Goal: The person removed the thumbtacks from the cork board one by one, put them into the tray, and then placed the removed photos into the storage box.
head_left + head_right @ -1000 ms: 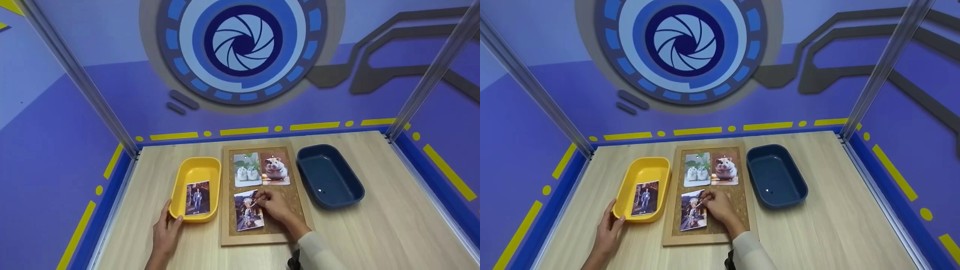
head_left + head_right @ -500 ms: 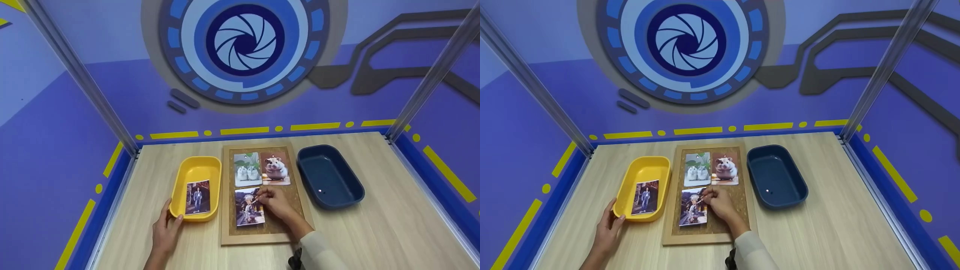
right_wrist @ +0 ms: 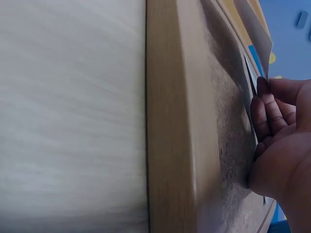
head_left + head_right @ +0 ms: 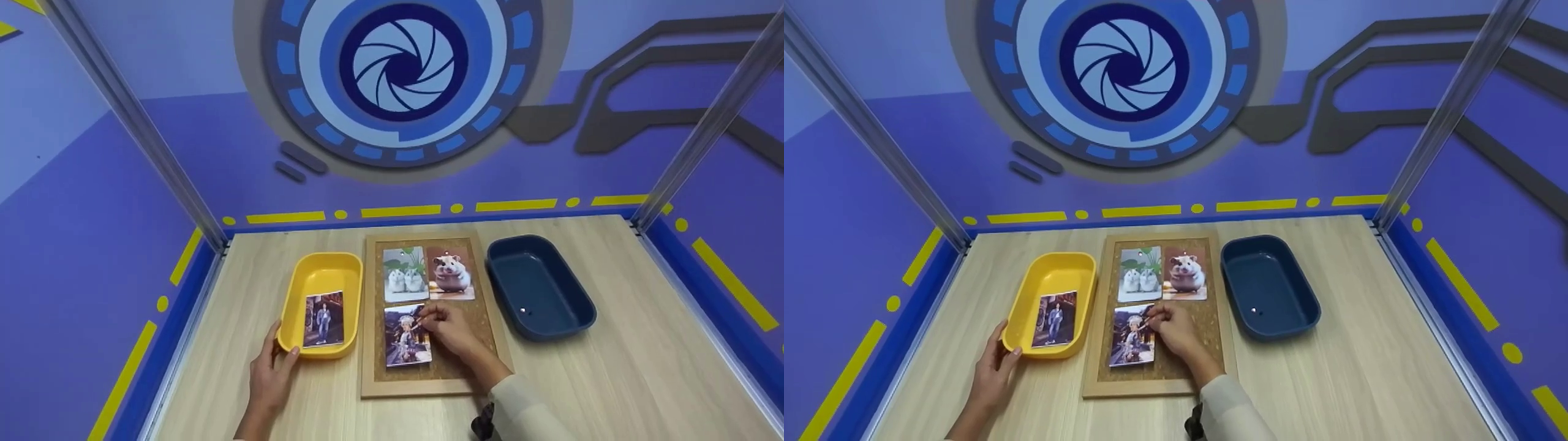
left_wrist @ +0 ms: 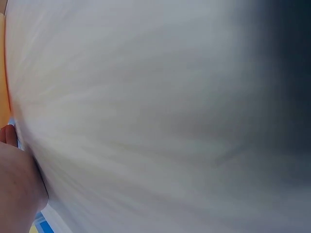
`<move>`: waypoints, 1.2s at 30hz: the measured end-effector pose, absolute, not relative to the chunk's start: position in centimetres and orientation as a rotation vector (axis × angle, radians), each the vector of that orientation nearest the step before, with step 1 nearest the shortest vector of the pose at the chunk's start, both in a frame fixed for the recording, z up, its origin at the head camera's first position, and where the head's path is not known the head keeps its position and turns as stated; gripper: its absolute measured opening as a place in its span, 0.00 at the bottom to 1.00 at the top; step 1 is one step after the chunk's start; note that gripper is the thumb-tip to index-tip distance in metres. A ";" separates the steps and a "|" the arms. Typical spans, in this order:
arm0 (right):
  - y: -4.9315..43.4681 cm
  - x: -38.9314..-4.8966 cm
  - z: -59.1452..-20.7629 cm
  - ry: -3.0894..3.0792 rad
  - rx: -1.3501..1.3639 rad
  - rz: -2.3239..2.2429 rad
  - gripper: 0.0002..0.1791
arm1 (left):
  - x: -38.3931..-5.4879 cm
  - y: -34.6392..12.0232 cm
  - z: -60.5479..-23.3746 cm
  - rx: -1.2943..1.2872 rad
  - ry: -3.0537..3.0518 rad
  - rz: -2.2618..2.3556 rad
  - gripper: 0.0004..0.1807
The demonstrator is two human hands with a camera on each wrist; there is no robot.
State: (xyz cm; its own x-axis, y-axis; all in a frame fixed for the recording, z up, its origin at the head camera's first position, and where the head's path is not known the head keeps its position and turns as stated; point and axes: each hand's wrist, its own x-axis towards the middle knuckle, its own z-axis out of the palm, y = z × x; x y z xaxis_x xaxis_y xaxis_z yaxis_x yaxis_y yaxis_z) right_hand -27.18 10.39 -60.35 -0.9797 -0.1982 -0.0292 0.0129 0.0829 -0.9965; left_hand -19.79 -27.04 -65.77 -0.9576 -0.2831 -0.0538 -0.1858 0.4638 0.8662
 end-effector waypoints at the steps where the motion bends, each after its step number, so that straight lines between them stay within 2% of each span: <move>1: 10.3 -27.1 -60.3 2.188 -0.182 -2.026 0.12 | -19.7 -27.0 -65.7 0.418 -2.601 -1.525 0.39; 13: 8.7 -28.4 -60.4 2.104 -0.071 -2.107 0.14 | -19.6 -26.9 -66.0 0.393 -2.585 -1.542 0.38; 26: 5.0 -28.3 -60.5 2.075 -0.329 -2.260 0.09 | -19.4 -27.3 -65.7 0.349 -2.680 -1.367 0.36; 36: 2.1 -28.5 -59.6 2.146 -0.208 -2.114 0.13 | -19.6 -27.0 -66.0 0.376 -2.683 -1.344 0.37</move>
